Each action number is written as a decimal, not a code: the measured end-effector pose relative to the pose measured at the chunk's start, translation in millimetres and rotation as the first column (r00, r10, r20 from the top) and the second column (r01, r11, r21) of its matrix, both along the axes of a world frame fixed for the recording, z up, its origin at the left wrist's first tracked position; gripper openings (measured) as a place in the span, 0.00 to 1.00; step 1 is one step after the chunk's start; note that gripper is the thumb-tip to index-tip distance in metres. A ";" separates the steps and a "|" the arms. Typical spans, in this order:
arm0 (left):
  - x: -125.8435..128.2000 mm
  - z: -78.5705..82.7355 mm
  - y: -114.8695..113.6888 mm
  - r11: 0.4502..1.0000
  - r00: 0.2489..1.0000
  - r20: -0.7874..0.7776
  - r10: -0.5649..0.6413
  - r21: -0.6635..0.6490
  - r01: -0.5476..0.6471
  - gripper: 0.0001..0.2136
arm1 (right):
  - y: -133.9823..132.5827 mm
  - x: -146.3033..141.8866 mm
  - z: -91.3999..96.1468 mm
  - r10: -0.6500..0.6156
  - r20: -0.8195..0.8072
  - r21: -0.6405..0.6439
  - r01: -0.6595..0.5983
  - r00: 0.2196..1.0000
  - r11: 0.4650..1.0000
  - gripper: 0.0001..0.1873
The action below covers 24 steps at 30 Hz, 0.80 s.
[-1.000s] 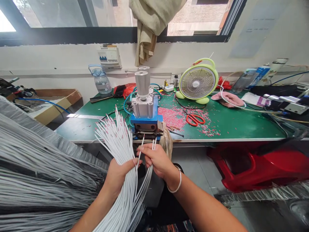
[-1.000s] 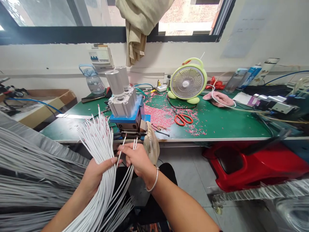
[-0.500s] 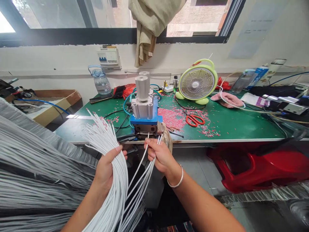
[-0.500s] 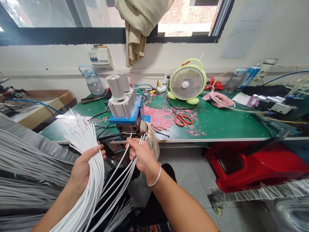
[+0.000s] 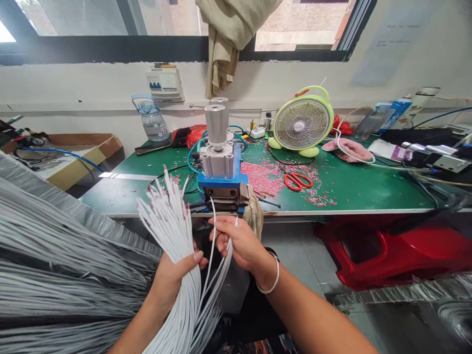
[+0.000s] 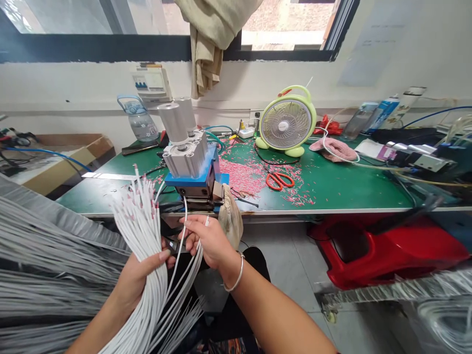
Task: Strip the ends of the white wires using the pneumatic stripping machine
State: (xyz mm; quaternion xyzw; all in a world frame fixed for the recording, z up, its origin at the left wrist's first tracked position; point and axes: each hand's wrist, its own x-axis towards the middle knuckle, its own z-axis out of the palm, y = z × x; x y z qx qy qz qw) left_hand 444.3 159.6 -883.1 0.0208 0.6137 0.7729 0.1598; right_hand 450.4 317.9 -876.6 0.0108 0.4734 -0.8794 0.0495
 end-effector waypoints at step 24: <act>-4.9 -6.4 -25.2 0.963 0.961 0.142 0.239 0.096 -0.253 0.16 | 6.8 -8.5 3.9 -0.175 0.098 -0.249 0.194 0.980 0.949 0.12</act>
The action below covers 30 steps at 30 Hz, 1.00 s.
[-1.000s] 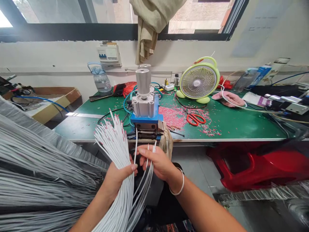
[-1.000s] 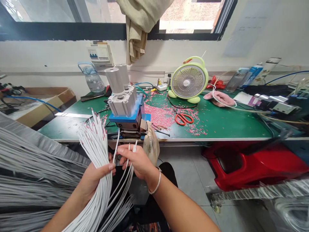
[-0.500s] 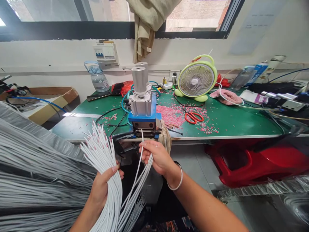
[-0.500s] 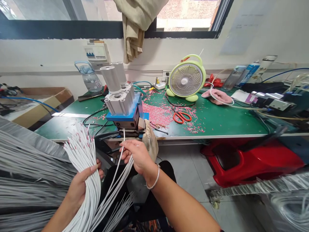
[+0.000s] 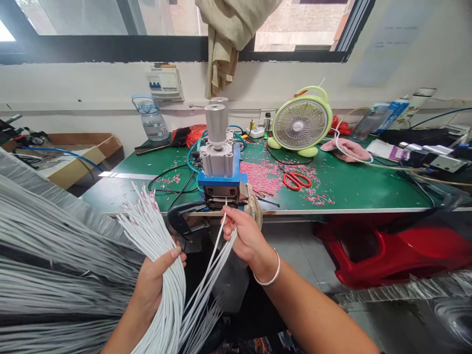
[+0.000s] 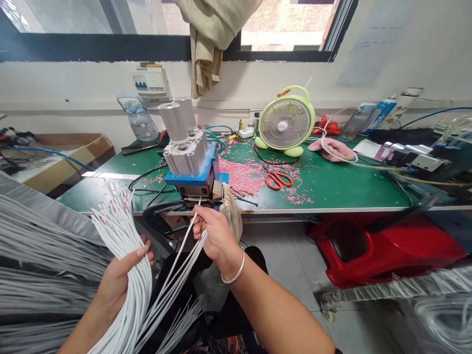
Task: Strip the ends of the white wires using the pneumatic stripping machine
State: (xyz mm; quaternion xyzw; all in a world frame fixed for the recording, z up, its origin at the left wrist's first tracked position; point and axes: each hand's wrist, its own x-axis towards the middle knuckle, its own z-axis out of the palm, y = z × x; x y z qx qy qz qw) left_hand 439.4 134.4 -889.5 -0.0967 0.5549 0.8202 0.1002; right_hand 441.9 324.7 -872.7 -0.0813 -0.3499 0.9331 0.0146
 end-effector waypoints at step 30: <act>-6.3 18.2 12.4 0.999 1.000 0.013 -0.005 0.048 0.004 0.12 | 9.7 1.3 4.1 0.048 0.014 0.144 -0.050 0.999 0.988 0.12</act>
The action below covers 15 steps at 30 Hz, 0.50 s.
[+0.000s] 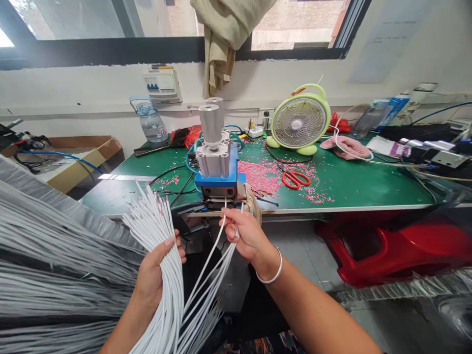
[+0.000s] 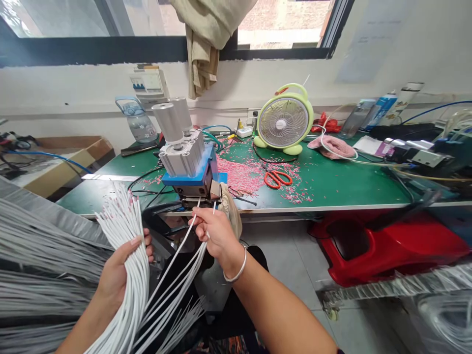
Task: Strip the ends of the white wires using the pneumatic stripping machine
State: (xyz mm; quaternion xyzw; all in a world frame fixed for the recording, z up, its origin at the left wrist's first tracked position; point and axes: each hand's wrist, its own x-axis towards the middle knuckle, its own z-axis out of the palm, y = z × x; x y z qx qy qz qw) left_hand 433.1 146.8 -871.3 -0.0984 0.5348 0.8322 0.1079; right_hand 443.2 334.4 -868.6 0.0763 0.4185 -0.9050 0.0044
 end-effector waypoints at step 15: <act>9.8 -3.7 11.0 0.997 0.994 0.098 -0.048 -0.049 0.053 0.16 | 7.8 10.1 -18.6 0.077 -0.131 0.414 -0.016 0.988 0.910 0.16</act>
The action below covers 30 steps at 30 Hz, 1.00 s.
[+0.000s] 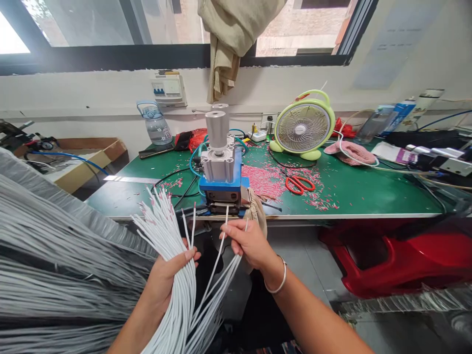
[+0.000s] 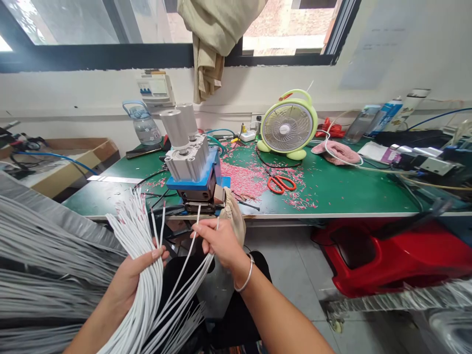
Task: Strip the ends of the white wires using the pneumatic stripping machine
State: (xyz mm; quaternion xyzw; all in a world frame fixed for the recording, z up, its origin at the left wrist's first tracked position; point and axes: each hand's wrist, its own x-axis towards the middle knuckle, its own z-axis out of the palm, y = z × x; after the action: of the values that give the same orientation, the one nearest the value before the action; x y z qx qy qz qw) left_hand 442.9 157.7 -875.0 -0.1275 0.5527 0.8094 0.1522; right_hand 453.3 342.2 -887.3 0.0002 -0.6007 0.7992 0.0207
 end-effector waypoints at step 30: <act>-15.2 35.1 15.3 0.975 0.972 -0.092 0.218 0.055 -0.214 0.07 | -8.9 -17.8 16.7 -0.149 0.097 -0.422 0.176 0.984 0.889 0.12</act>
State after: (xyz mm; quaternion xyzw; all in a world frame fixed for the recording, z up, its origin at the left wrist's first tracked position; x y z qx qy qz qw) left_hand 427.7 173.0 -839.9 -0.1436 0.5241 0.8386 0.0388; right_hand 435.5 333.4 -870.6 -0.0795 -0.4086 0.9066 0.0685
